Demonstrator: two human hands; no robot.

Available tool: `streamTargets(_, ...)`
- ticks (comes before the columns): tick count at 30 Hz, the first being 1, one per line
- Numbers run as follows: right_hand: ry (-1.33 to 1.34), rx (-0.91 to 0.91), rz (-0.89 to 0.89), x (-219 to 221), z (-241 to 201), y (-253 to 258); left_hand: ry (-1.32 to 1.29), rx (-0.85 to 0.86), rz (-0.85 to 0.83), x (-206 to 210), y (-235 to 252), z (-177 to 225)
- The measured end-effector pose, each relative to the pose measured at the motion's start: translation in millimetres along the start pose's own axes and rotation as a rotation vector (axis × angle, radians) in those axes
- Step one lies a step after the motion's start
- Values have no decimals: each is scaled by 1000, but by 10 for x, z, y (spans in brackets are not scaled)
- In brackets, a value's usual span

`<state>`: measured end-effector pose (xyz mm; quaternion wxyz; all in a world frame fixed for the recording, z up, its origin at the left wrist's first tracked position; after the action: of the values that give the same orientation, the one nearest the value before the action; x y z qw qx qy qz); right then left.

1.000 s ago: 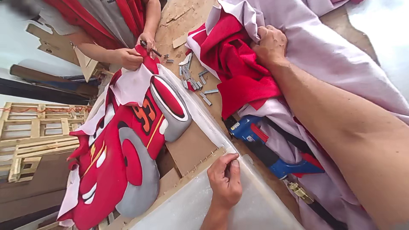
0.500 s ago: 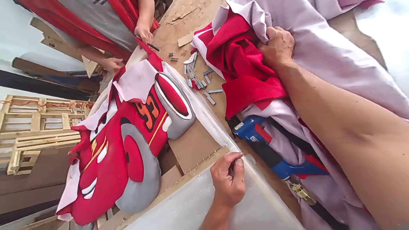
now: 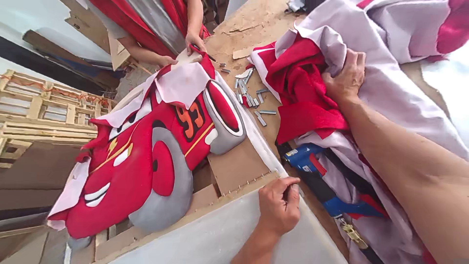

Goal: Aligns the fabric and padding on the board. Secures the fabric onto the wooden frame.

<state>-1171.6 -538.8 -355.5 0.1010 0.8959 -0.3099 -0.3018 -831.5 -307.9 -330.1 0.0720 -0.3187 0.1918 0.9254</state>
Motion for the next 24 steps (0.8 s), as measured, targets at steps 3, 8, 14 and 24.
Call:
streamTargets(3, -114, -14, -106, 156, -20, -48, -18, -22, -4, -8, -7, -22)
streamTargets(8, -284, 81, -281, 383, 141, -90, -48, -53, -8, -25, -15, -47)
streamTargets(14, -425, 452, -503, 304, -310, -433, -87, -83, -16, -27, 8, -65)
streamTargets(24, 260, 206, -197, -110, -1515, -1351, -231, -200, -47, -27, 26, -199)
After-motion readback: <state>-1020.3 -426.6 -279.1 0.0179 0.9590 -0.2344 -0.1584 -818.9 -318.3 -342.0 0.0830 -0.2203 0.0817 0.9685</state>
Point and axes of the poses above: each hand's wrist, its own y-axis towards the middle knuckle, its own x-axis out of the palm, z = x × y, the point moved 10 cm from there along y, towards the middle knuckle, and after that the axes turned 14 degrees about y, right-handed, at the moved point
